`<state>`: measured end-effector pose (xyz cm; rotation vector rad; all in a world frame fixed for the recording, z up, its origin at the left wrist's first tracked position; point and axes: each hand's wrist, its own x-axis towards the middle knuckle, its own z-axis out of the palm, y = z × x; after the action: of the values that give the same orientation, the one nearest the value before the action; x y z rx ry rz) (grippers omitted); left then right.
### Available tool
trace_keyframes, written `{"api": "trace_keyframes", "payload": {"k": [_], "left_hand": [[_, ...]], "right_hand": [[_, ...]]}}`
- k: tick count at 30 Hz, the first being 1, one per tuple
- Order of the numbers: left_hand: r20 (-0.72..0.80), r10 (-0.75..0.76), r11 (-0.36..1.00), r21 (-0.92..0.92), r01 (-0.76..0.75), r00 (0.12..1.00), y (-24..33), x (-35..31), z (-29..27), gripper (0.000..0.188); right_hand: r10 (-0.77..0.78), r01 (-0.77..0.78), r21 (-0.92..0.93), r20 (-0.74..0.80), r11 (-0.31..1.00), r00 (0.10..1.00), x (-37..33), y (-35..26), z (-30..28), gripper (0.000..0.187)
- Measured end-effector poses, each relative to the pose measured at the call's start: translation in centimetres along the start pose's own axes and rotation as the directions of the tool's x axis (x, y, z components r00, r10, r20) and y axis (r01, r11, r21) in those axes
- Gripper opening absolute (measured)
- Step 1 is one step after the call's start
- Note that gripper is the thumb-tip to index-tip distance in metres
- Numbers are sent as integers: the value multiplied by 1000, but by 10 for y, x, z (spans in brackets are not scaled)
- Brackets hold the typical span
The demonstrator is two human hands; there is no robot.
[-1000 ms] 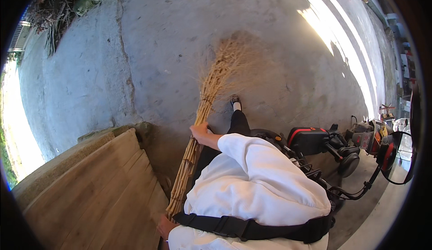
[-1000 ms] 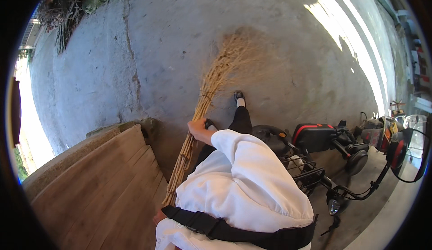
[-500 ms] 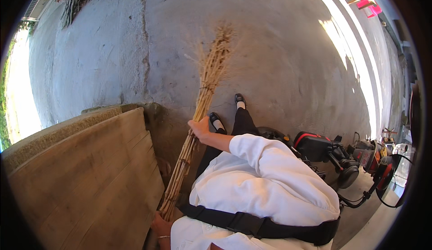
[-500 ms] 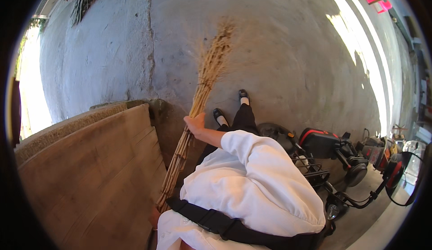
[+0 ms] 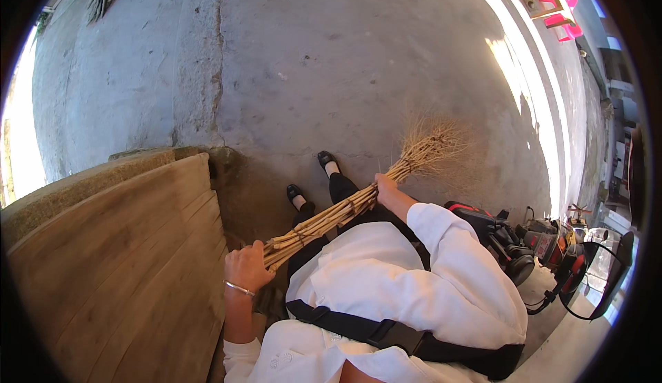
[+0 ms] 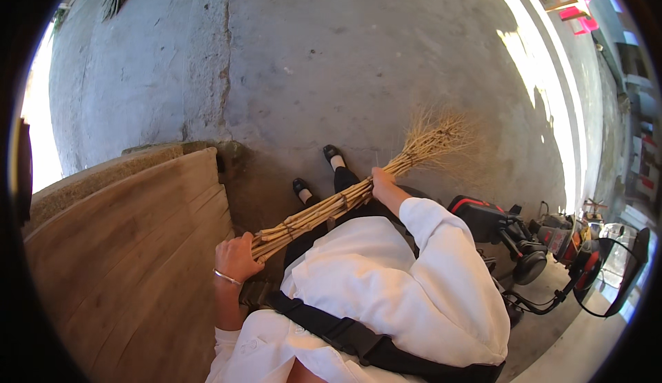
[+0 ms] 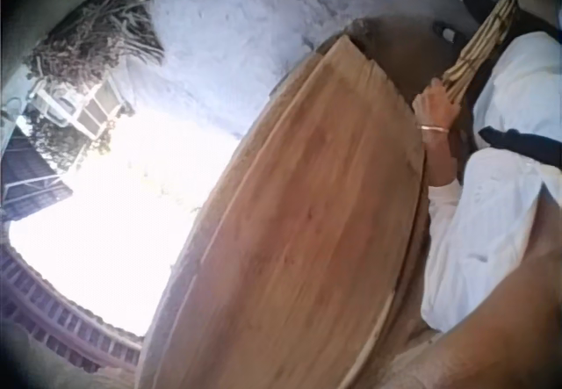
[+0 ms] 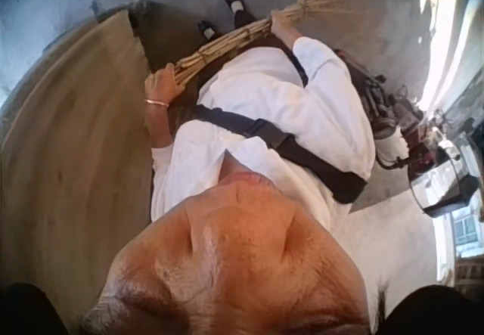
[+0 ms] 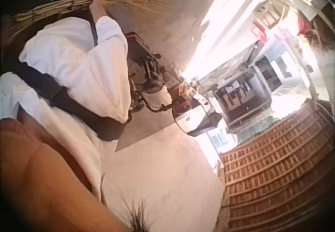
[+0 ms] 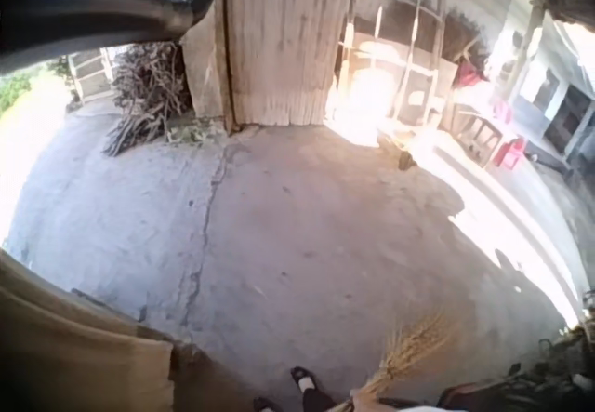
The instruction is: The person sweeps a concrete outdoor area using a traditional straw broom. They move around a pink plastic chair and a parked scooter, sweeping debris toward a drainage ditch and then up a set of concrete stairs.
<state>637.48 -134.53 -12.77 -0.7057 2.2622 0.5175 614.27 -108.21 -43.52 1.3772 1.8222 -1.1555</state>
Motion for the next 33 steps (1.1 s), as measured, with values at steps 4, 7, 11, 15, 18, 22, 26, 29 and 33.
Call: {"api": "trace_keyframes", "payload": {"k": [4,7,11,15,18,22,26,29,33], "left_hand": [[7,-204,978,-36,204,979,-63,-66,19,40],[-20,-429,896,-137,423,903,-103,-147,35,48],[-35,-681,729,-124,673,731,-96,-236,57,50],[-139,-756,655,-130,745,640,-100,-281,91,49],[-169,-726,687,-238,687,667,-100,-300,87,37],[-188,-685,723,-293,626,704,-102,-305,75,35],[-87,-728,678,-238,695,680,-107,-247,56,43],[-103,-590,793,-259,551,801,-107,-176,37,49],[-217,-146,987,-91,129,965,-69,-54,-2,45]], "right_hand": [[17,-5,-200,57,980,998,-72,68,73,35],[-38,102,-425,156,900,987,-159,126,128,56],[53,189,-491,436,851,898,-271,173,180,60],[84,365,-564,616,741,783,-322,227,242,64],[21,530,-477,756,701,654,-368,227,240,66],[25,543,-450,785,709,619,-386,180,220,64],[-180,501,-307,681,809,710,-323,137,213,61],[-319,433,-73,570,898,757,-269,59,175,51],[-318,307,86,312,948,895,-153,-45,126,30]]}}
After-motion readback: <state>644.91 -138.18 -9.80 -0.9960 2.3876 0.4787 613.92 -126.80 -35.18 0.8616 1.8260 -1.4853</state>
